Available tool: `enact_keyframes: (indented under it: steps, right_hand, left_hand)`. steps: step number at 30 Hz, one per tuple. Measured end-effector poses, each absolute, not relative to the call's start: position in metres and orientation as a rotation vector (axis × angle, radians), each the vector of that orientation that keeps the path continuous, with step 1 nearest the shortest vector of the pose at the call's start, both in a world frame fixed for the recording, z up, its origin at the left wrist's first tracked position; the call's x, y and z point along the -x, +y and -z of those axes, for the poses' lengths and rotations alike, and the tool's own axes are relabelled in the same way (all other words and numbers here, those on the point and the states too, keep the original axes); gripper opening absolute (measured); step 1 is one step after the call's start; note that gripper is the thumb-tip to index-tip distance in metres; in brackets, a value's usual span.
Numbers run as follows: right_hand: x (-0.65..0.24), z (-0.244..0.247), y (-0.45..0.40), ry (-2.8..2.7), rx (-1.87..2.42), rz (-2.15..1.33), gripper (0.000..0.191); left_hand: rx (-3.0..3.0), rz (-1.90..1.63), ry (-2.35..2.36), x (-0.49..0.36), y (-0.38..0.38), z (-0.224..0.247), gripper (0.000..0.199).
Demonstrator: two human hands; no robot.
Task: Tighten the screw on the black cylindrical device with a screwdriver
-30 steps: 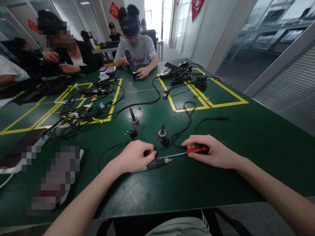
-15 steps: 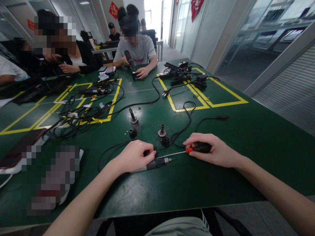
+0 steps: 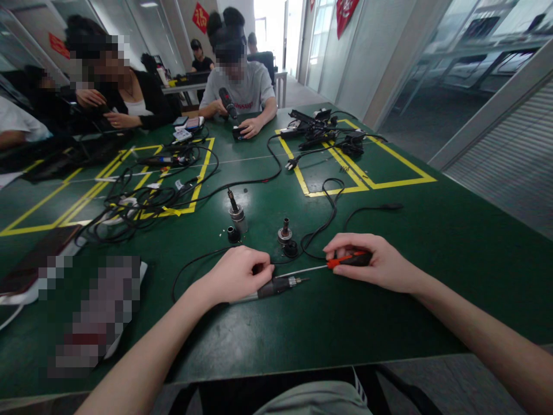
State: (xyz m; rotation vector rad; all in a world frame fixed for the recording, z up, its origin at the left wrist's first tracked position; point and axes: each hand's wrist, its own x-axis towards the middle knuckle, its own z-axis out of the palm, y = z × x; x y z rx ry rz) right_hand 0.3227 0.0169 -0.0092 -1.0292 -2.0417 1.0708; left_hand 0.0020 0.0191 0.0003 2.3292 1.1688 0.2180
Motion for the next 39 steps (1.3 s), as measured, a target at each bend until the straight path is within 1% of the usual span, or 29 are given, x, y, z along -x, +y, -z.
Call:
enact_keyframes:
  steps: [4, 7, 11, 15, 19, 27, 31, 34, 39]
  right_hand:
    - [-0.3202, 0.0118, 0.0176, -2.076, 1.083, -0.996, 0.038]
    - [-0.3198, 0.0123, 0.0179, -2.121, 1.100, -0.972, 0.038]
    - [-0.3204, 0.0098, 0.0169, -2.085, 1.074, -1.063, 0.036]
    - [-0.3197, 0.0088, 0.0156, -1.990, 1.065, -1.183, 0.042]
    - [-0.3188, 0.0111, 0.0166, -2.020, 1.085, -1.179, 0.046]
    - [-0.3210, 0.0117, 0.0180, -2.086, 1.100, -1.162, 0.040]
    - [-0.3209, 0.0087, 0.0168, -2.073, 1.097, -1.150, 0.038]
    - [-0.3207, 0.0086, 0.0165, -2.100, 1.071, -1.134, 0.037]
    - [-0.3205, 0.0106, 0.0175, -2.166, 1.094, -1.096, 0.041]
  left_hand:
    - [-2.335, -0.228, 1.160, -0.0028, 0.0188, -0.0011, 0.037]
    - [-2.331, -0.225, 1.161, -0.0031, 0.0187, -0.0015, 0.037]
    - [-2.313, -0.226, 1.167, -0.0024, 0.0186, -0.0005, 0.036]
    - [-2.305, -0.224, 1.164, -0.0016, 0.0189, 0.0002, 0.036]
    - [-2.306, -0.217, 1.167, -0.0021, 0.0189, -0.0010, 0.036]
    - [-2.301, -0.223, 1.169, -0.0020, 0.0170, -0.0028, 0.039]
    - [-2.264, -0.248, 1.091, -0.0005, 0.0152, -0.0059, 0.033]
    - [-2.273, -0.241, 1.094, -0.0011, 0.0143, -0.0082, 0.034]
    - [-2.258, -0.223, 1.106, -0.0028, 0.0144, -0.0097, 0.027]
